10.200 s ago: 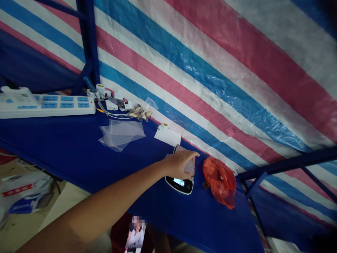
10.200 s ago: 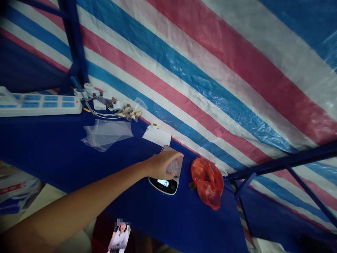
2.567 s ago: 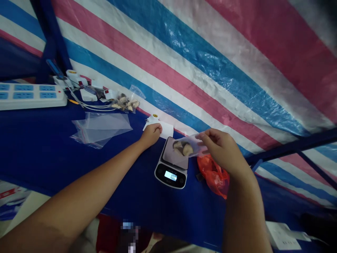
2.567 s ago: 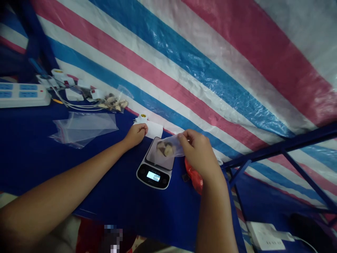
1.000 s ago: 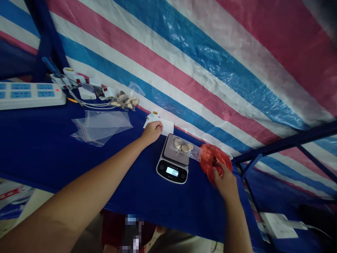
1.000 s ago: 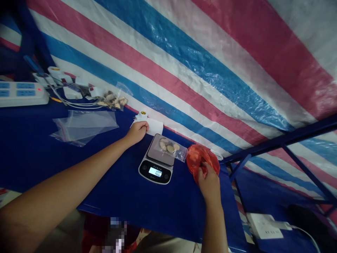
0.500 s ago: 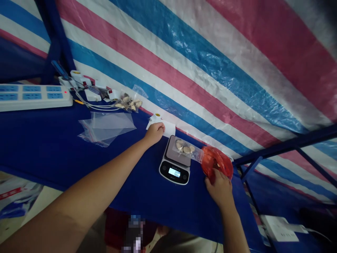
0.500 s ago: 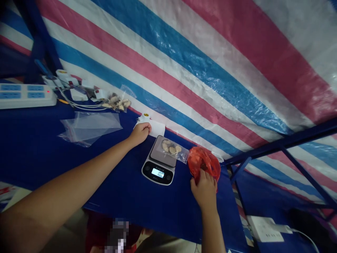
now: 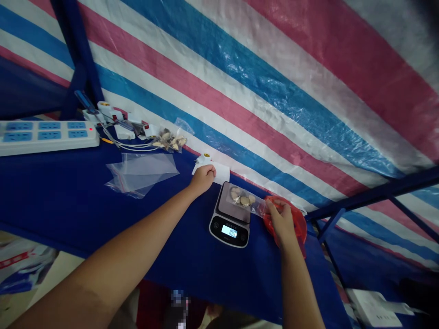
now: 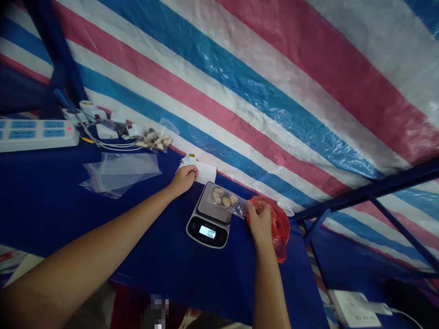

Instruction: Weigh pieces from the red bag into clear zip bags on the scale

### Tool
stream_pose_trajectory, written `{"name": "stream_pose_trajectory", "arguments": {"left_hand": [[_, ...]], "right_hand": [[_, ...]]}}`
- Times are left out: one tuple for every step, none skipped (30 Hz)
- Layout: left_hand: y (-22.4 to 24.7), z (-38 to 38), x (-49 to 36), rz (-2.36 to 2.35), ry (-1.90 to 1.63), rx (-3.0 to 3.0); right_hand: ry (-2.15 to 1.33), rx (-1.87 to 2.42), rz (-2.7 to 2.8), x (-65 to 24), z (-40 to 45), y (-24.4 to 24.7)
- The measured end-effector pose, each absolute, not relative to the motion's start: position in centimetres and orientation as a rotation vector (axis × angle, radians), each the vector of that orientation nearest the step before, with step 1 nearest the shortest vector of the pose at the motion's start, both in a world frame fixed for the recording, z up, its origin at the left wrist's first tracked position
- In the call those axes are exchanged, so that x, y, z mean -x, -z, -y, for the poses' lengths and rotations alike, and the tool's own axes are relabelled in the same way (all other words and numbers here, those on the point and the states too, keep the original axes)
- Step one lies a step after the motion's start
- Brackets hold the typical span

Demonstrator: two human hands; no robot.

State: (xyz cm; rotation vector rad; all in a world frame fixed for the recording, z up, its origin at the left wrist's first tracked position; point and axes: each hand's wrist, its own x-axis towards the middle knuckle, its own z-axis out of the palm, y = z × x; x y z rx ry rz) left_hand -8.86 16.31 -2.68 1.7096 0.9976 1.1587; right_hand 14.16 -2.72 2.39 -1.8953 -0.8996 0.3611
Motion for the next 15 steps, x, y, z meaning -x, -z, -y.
{"name": "stream_pose_trajectory", "arguments": {"left_hand": [[2.6, -16.2, 8.9, -0.999, -1.153, -1.72], [2.6, -16.1, 8.9, -0.998, -1.147, -1.734], [2.5, -16.0, 8.9, -0.995, -1.139, -1.751], [2.5, -15.9, 9.0, -0.991, -1.129, -1.77], [2.5, -15.8, 9.0, -0.988, -1.118, -1.79], [2.5, -15.7, 9.0, -0.987, -1.107, -1.807], [2.6, -15.6, 9.0, -0.988, -1.094, -1.823], [2.6, -15.6, 9.0, -0.992, -1.082, -1.834], [2.7, -15.6, 9.0, -0.998, -1.071, -1.842], [2.8, -15.6, 8.9, -1.005, -1.059, -1.846], [2.9, -15.7, 8.9, -1.012, -1.047, -1.849], [3.0, -15.7, 8.9, -1.02, -1.037, -1.85], [3.0, -15.8, 8.8, -1.028, -1.028, -1.851], [3.1, -15.8, 8.8, -1.033, -1.021, -1.851], [3.1, -15.8, 8.8, -1.034, -1.015, -1.852]], "right_hand": [[-0.404, 1.858, 0.892, -13.8, 2.0, -2.8], [-0.422, 1.818, 0.918, -13.4, 1.3, -3.4], [-0.397, 1.779, 0.987, -13.0, 0.7, -4.4], [-0.333, 1.753, 1.086, -12.4, 0.1, -5.7], [-0.248, 1.741, 1.21, -11.8, -0.4, -7.3], [-0.152, 1.741, 1.359, -11.2, -0.9, -9.1], [-0.053, 1.742, 1.516, -10.4, -1.4, -10.9], [0.019, 1.741, 1.668, -9.6, -2.0, -12.9], [0.079, 1.722, 1.793, -8.8, -2.6, -14.7], [0.127, 1.685, 1.886, -7.9, -3.4, -16.3], [0.161, 1.637, 1.951, -7.0, -4.4, -17.8], [0.172, 1.579, 2.004, -6.1, -5.5, -18.8], [0.163, 1.519, 2.046, -5.2, -7.0, -19.6], [0.146, 1.466, 2.082, -4.3, -8.6, -19.9], [0.132, 1.426, 2.114, -3.4, -10.5, -19.9]]}}
